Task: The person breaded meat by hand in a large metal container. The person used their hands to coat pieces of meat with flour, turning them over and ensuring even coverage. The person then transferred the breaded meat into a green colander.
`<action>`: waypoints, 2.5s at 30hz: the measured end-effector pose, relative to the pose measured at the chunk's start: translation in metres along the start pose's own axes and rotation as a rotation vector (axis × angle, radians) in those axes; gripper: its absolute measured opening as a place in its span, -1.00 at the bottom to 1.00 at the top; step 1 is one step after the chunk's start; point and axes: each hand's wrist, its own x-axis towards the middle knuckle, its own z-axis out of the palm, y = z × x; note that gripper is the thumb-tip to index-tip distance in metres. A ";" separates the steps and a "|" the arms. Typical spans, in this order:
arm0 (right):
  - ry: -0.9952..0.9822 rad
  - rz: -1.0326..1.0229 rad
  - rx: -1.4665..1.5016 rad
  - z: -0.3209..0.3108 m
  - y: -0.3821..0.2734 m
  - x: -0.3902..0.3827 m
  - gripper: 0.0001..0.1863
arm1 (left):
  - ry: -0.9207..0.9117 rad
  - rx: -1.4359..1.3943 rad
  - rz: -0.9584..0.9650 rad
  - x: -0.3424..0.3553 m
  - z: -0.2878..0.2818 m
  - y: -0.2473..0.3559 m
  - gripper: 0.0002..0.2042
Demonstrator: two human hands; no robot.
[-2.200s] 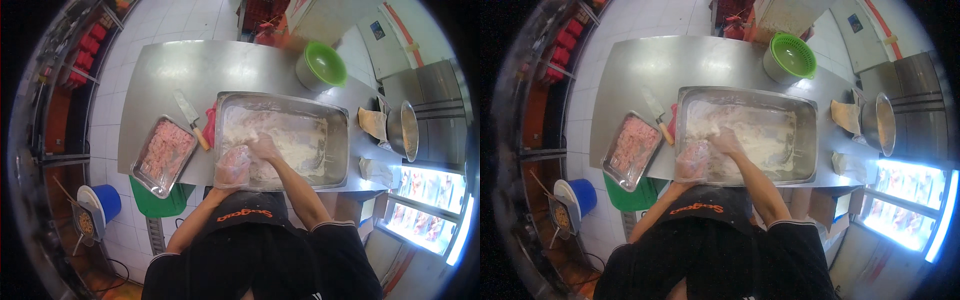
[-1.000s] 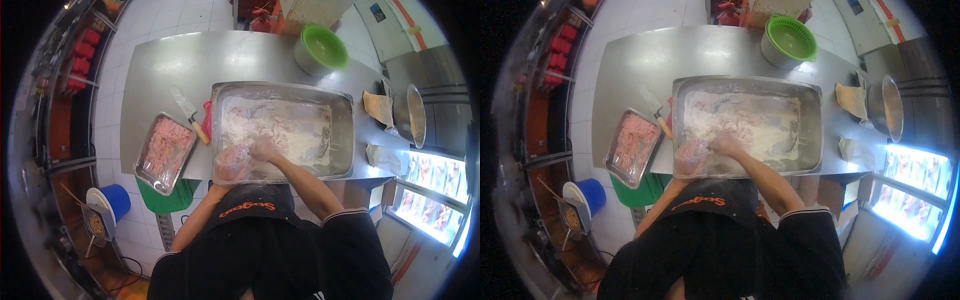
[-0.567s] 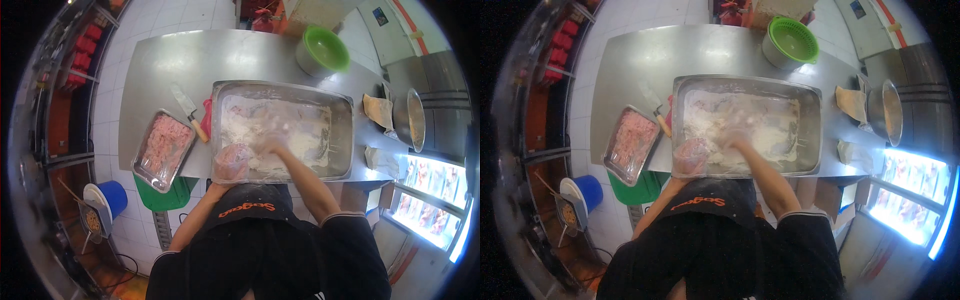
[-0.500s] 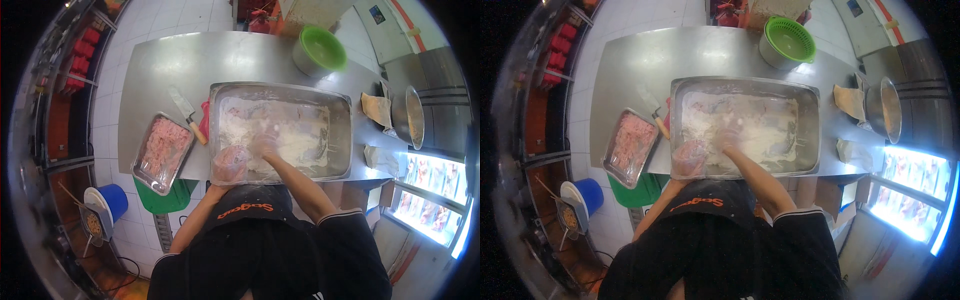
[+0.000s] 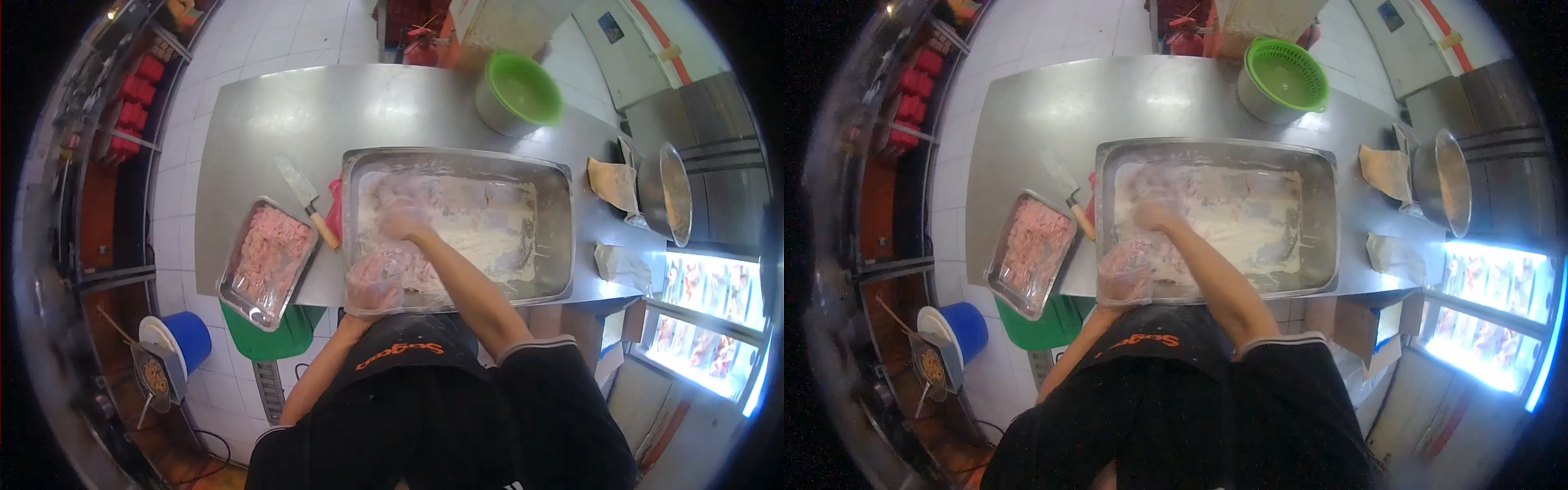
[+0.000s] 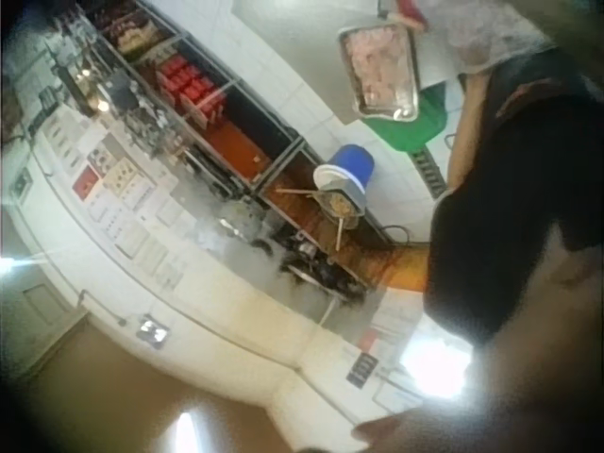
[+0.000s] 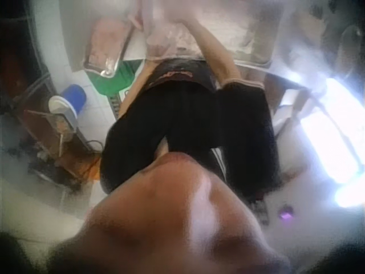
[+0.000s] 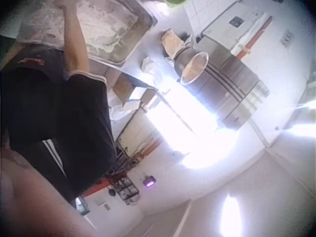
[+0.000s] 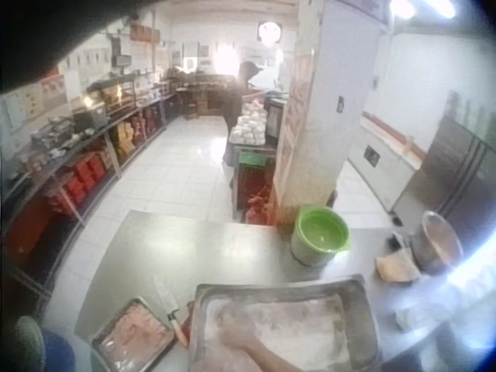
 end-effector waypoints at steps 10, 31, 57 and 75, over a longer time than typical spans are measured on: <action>-0.361 0.152 0.041 -0.026 0.039 -0.057 -0.37 | 0.019 0.059 0.009 0.003 -0.011 0.006 -0.63; 0.143 0.423 0.314 0.082 0.091 -0.008 -0.33 | 0.007 0.095 0.014 0.008 -0.011 0.013 -0.69; -0.280 0.024 0.359 -0.037 0.046 -0.012 -0.63 | 0.072 -0.067 -0.001 0.007 -0.004 0.002 -0.71; -0.161 -0.026 0.365 0.050 0.001 -0.079 -0.35 | 0.116 -0.163 -0.195 -0.010 0.006 -0.010 -0.73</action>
